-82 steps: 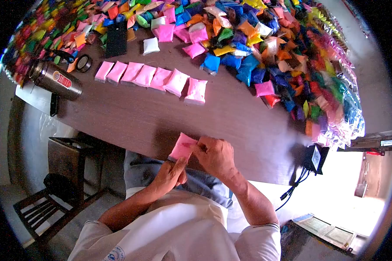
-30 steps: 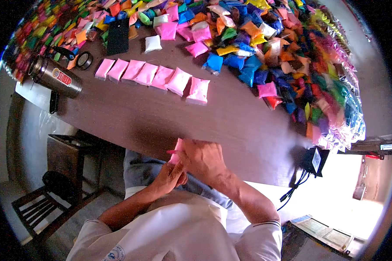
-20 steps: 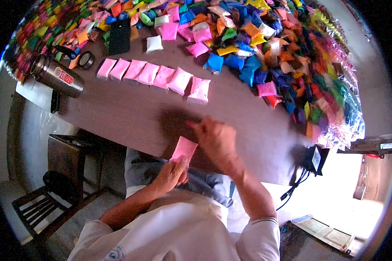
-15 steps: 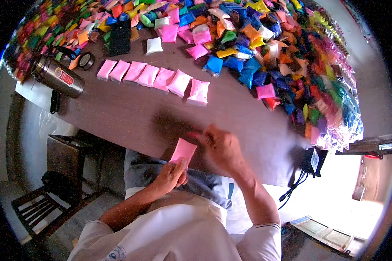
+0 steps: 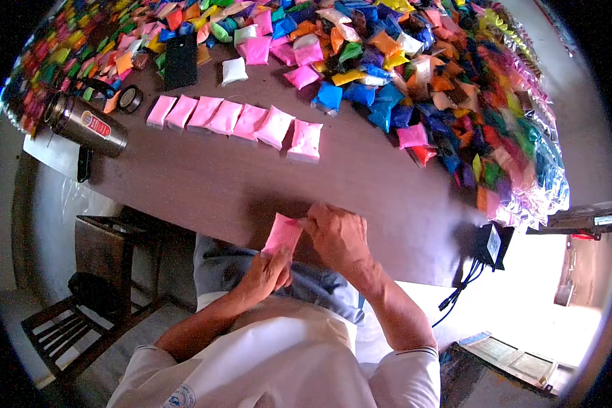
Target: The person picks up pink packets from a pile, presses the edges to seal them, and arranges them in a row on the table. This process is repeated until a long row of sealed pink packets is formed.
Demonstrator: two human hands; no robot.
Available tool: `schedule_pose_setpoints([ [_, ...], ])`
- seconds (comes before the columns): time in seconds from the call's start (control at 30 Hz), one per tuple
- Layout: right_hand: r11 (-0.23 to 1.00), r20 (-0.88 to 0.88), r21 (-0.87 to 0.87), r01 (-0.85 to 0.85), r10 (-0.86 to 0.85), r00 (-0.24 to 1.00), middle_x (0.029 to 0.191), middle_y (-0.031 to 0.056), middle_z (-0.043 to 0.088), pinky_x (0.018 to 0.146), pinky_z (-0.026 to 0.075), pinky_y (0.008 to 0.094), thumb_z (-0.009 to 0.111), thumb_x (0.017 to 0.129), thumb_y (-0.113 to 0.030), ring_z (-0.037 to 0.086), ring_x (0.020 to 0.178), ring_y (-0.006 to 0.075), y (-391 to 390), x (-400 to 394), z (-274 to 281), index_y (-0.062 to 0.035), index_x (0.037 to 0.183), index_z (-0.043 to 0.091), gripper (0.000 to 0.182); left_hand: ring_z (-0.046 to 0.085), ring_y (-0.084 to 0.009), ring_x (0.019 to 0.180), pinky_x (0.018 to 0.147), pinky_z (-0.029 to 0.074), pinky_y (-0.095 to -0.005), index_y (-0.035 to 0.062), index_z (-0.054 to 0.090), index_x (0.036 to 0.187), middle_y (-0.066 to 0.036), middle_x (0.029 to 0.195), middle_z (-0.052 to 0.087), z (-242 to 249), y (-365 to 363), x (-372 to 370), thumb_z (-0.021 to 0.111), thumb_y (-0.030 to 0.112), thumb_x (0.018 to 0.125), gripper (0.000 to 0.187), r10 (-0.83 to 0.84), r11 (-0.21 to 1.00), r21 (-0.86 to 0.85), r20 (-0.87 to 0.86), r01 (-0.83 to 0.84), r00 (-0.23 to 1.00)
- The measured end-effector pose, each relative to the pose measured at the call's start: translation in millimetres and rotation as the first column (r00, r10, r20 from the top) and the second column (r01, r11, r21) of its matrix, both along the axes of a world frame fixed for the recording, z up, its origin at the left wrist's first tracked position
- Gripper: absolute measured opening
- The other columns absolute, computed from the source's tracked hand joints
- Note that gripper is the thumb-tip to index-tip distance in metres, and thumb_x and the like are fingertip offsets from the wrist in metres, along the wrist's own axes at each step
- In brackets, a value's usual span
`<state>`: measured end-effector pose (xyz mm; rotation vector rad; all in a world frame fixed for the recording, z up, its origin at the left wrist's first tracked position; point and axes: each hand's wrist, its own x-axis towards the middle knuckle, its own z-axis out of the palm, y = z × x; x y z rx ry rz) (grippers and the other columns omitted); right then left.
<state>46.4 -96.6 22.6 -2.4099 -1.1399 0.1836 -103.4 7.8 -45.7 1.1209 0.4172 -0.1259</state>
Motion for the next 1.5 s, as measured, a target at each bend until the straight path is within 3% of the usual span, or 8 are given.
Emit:
schedule_pose_setpoints([
  [0.1, 0.989, 0.199, -0.028, 0.143, -0.135, 0.971, 0.069, 0.0134, 0.061, 0.058, 0.048, 0.0404, 0.067, 0.083, -0.023, 0.061, 0.065, 0.0328, -6.8, 9.2, 1.5, -0.0048, 0.079, 0.060, 0.020, 0.038, -0.0111, 0.040, 0.045, 0.037, -0.0283, 0.0071, 0.050, 0.074, 0.000, 0.047, 0.040, 5.0, 0.5, -1.6, 0.039, 0.042, 0.100, 0.046, 0.000, 1.000, 0.019, 0.005, 0.000, 1.000],
  [0.2, 0.986, -0.079, 0.147, 0.081, -0.070, 0.994, 0.068, 0.0132, 0.060, 0.055, 0.047, 0.0389, 0.067, 0.081, -0.018, 0.060, 0.062, 0.0329, -7.7, 5.2, 14.5, -0.0048, 0.077, 0.058, 0.017, 0.037, -0.0109, 0.040, 0.045, 0.037, -0.0280, 0.0072, 0.050, 0.073, 0.000, 0.046, 0.040, -1.2, 1.5, -1.6, 0.040, 0.043, 0.100, 0.046, -0.007, 1.000, 0.016, 0.006, 0.007, 1.000],
  [0.47, 0.997, -0.041, 0.055, -0.055, 0.057, 0.998, 0.063, 0.0119, 0.059, 0.053, 0.047, 0.0406, 0.072, 0.078, -0.023, 0.059, 0.057, 0.0321, 15.0, -15.2, 0.5, -0.0046, 0.073, 0.060, 0.022, 0.040, -0.0099, 0.045, 0.043, 0.032, -0.0283, 0.0064, 0.049, 0.069, -0.001, 0.051, 0.040, 6.3, 6.0, 1.3, 0.040, 0.046, 0.099, 0.050, -0.057, 0.998, 0.020, -0.027, 0.058, 0.998],
  [0.77, 0.972, 0.037, 0.020, 0.233, -0.234, 0.972, 0.063, 0.0128, 0.061, 0.053, 0.047, 0.0366, 0.067, 0.084, -0.024, 0.061, 0.057, 0.0276, 10.4, 7.1, -6.5, -0.0034, 0.080, 0.063, 0.021, 0.036, -0.0106, 0.039, 0.042, 0.036, -0.0286, 0.0050, 0.051, 0.083, 0.000, 0.046, 0.037, 5.2, 2.0, 0.3, 0.041, 0.037, 0.101, 0.038, 0.002, 1.000, 0.011, 0.029, -0.003, 1.000],
  [0.87, 0.964, -0.253, 0.062, 0.259, -0.236, 0.938, 0.069, 0.0116, 0.064, 0.055, 0.049, 0.0358, 0.068, 0.084, -0.025, 0.064, 0.061, 0.0232, 9.9, 3.3, 9.3, -0.0046, 0.088, 0.063, 0.021, 0.037, -0.0105, 0.040, 0.043, 0.036, -0.0283, 0.0054, 0.052, 0.080, 0.000, 0.046, 0.039, 2.2, 1.7, -1.0, 0.042, 0.038, 0.100, 0.039, 0.015, 1.000, 0.024, 0.002, -0.015, 1.000],
  [1.07, 0.999, -0.236, 0.020, 0.049, -0.043, 0.971, 0.075, 0.0106, 0.066, 0.061, 0.050, 0.0354, 0.074, 0.077, -0.030, 0.064, 0.067, 0.0250, 23.8, -15.8, 0.9, -0.0050, 0.089, 0.064, 0.030, 0.035, -0.0101, 0.041, 0.044, 0.034, -0.0272, 0.0083, 0.051, 0.069, 0.001, 0.048, 0.041, -7.5, 5.5, -4.0, 0.043, 0.040, 0.099, 0.044, -0.080, 0.978, 0.190, -0.057, 0.089, 0.995],
  [1.13, 0.999, -0.261, -0.022, 0.043, -0.047, 0.964, 0.075, 0.0105, 0.066, 0.061, 0.050, 0.0353, 0.073, 0.076, -0.029, 0.064, 0.067, 0.0257, 25.7, -13.9, 2.6, -0.0048, 0.089, 0.064, 0.029, 0.039, -0.0087, 0.045, 0.044, 0.030, -0.0271, 0.0084, 0.047, 0.056, 0.001, 0.049, 0.043, -1.9, 6.4, -2.6, 0.041, 0.052, 0.097, 0.060, -0.096, 0.995, 0.022, -0.054, 0.097, 0.994],
  [1.5, 0.926, -0.704, 0.324, 0.192, 0.100, 0.704, 0.075, 0.0013, 0.055, 0.062, 0.041, 0.0262, 0.054, 0.077, -0.010, 0.048, 0.071, 0.0093, 1.3, 0.4, 2.2, 0.0014, 0.089, 0.057, 0.016, 0.042, -0.0066, 0.053, 0.048, 0.034, -0.0202, 0.0088, 0.053, 0.069, -0.002, 0.071, 0.052, 12.3, 20.7, -8.7, 0.033, 0.064, 0.093, 0.064, -0.238, 0.942, -0.215, 0.120, 0.259, 0.964],
])
